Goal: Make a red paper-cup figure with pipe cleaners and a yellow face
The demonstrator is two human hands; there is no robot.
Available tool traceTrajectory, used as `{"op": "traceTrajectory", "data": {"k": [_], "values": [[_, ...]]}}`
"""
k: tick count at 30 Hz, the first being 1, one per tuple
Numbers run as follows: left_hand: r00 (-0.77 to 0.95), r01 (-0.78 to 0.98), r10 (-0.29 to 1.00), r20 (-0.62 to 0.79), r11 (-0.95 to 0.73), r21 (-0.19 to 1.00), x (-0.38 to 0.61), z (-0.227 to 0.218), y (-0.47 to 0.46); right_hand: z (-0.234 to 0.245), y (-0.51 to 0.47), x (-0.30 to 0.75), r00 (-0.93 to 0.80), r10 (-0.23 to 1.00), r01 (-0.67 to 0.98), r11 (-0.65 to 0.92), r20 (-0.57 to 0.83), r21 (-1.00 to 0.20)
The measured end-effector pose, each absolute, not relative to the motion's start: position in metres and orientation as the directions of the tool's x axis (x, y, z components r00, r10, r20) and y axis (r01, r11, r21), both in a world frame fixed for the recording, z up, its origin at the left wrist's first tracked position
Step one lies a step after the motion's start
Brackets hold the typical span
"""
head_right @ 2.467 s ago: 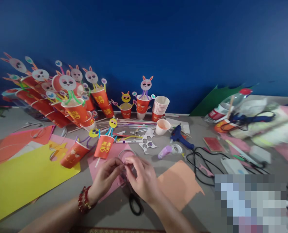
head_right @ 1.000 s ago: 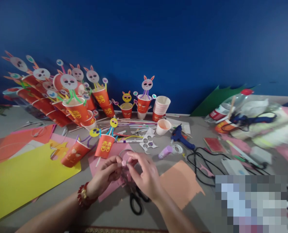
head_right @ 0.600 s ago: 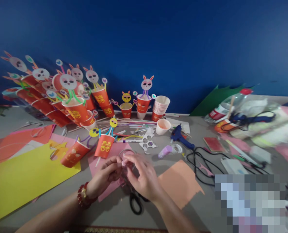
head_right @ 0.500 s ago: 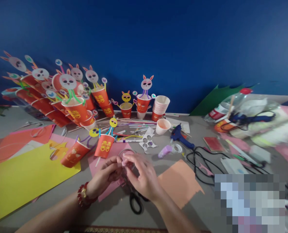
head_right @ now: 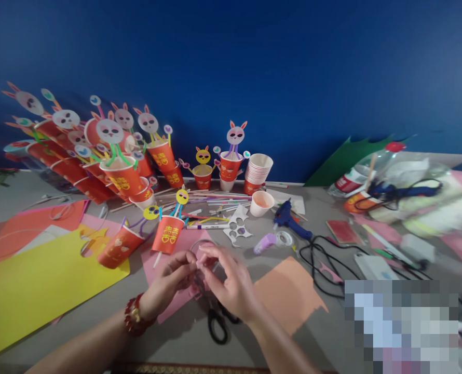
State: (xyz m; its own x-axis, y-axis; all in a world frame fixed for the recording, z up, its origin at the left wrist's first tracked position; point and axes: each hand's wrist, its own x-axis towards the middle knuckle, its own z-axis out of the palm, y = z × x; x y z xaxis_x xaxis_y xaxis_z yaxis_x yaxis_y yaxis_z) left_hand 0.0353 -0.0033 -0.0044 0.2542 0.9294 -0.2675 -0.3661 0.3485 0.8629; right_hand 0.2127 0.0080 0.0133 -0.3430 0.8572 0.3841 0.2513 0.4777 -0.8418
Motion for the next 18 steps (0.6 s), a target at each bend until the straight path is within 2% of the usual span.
{"op": "traceTrajectory", "data": {"k": [4,9,13,16,18], "values": [[0.251,-0.307,0.946,-0.207,0.281,0.909,0.0363,-0.0005,-0.0041,0.0117,0.0090,0.2114,-0.305,0.911,0.146,0.332,0.276,-0.932],[0.254,-0.293,0.956,-0.144,0.218,0.931,0.0366,0.0011,-0.0064,0.0142,0.0103,0.2126,-0.298,0.935,0.009,0.206,0.194,-0.979],[0.302,-0.349,0.927,-0.225,0.327,0.878,0.0346,-0.0038,-0.0053,0.0129,0.0101,0.2144,-0.232,0.939,0.012,0.264,0.255,-0.964],[0.392,-0.403,0.869,-0.301,0.456,0.794,0.0332,-0.0062,-0.0028,0.0086,0.0085,0.2142,-0.261,0.914,0.058,0.336,0.311,-0.940],[0.462,-0.433,0.835,-0.300,0.507,0.745,0.0327,-0.0051,-0.0011,0.0063,0.0075,0.2135,-0.296,0.901,0.086,0.355,0.317,-0.931]]}}
